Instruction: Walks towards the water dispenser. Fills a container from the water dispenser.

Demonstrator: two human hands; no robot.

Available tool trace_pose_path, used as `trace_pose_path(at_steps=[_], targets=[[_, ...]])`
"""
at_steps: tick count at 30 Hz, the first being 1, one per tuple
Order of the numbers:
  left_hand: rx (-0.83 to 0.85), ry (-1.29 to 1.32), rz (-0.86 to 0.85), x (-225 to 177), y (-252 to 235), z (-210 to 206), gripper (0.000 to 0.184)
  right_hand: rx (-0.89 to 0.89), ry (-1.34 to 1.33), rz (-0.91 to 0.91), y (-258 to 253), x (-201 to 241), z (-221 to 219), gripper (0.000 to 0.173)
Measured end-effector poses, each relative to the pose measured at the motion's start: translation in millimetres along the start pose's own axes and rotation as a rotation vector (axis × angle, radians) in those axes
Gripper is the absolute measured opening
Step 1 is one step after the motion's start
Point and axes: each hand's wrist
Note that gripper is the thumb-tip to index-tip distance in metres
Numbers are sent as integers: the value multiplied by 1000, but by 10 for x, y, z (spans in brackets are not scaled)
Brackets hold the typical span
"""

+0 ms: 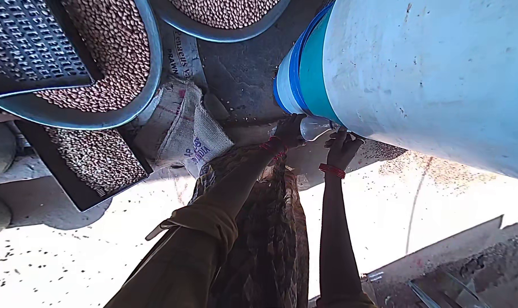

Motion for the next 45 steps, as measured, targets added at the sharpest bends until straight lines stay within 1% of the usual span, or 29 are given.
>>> trace_pose_path(at_steps=[8, 12, 19, 25, 32, 40, 45], targets=[[2, -2, -8, 42, -32, -28, 91, -12, 36, 13, 5, -12, -15, 34], [-1, -3, -20, 45, -30, -23, 91, -17, 21, 23, 4, -42, -23, 31], [-14, 15, -29, 84, -53, -65, 91, -29, 27, 5, 6, -9, -36, 31], [22, -5, 6, 34, -41, -21, 93, -19, 27, 22, 6, -39, -24, 33], [21, 4, 6, 21, -28, -11, 92, -7, 28, 43, -7, -69, -14, 35], [23, 1, 7, -4, -9, 14, 92, -11, 36, 41, -1, -67, -17, 31], [15, 9, 5, 7, -21, -5, 92, -17, 18, 30, -8, -70, -24, 32]])
Point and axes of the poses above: each hand's wrist, its own y-axis away from the middle knuckle, its own z-axis out of the back of the hand, x = y × z, and after that the axes turned 13 degrees about -x, right-handed
